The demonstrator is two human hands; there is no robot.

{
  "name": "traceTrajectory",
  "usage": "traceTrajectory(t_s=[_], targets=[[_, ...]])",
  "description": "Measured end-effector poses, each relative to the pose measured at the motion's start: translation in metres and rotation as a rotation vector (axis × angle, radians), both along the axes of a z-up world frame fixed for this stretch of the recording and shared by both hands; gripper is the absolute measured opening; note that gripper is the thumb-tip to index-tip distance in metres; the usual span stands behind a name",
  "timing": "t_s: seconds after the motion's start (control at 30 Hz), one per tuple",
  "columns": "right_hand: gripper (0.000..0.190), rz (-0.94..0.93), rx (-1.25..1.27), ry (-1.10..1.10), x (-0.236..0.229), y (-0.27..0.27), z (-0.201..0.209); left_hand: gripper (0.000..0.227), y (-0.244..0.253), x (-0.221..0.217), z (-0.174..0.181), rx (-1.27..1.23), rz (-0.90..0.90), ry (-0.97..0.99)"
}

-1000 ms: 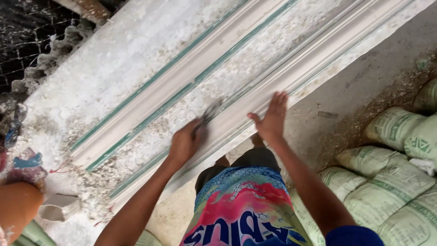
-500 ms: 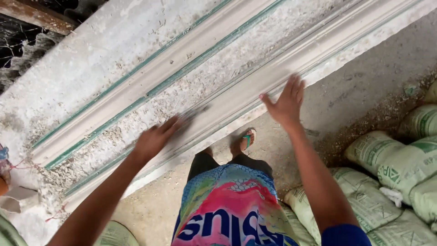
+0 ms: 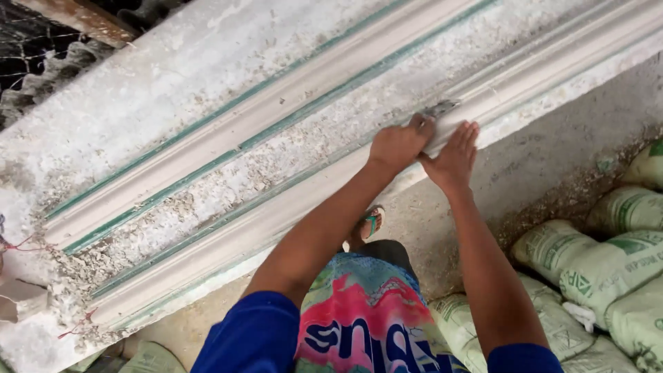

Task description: The person sands long white decorative moldings laid on a workbench using a sanding block. They repeatedly move the block along the length of each molding, occasionally repositioning their hands and the moldings to reach different sections.

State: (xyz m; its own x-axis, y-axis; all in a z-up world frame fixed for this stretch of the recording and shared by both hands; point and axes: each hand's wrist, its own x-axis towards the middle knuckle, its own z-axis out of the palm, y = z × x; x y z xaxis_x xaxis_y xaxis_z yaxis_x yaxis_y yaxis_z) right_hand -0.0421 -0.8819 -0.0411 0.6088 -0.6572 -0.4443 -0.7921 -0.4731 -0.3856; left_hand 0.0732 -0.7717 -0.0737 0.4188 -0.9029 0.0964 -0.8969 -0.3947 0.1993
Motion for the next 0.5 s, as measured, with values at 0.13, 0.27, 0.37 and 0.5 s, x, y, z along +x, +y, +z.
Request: traceTrajectory(t_s=[0.13, 0.27, 0.37, 0.5], targets=[[0.131, -0.013, 0.005, -0.043, 0.001, 0.007, 0.02, 0.068, 0.121, 0.01, 0.077, 0.153, 0.155, 0.437], [0.128, -0.021, 0.009, -0.05, 0.004, 0.013, 0.031, 0.058, 0.324, 0.02, 0.068, 0.189, 0.352, 0.64], [0.127, -0.028, 0.014, -0.103, 0.007, 0.014, 0.032, 0.032, 0.441, 0.02, 0.107, -0.031, 0.533, 0.796], [0.134, -0.043, 0.029, -0.015, 0.009, 0.005, 0.019, 0.054, 0.525, 0.043, 0.134, 0.194, 0.636, 0.601]])
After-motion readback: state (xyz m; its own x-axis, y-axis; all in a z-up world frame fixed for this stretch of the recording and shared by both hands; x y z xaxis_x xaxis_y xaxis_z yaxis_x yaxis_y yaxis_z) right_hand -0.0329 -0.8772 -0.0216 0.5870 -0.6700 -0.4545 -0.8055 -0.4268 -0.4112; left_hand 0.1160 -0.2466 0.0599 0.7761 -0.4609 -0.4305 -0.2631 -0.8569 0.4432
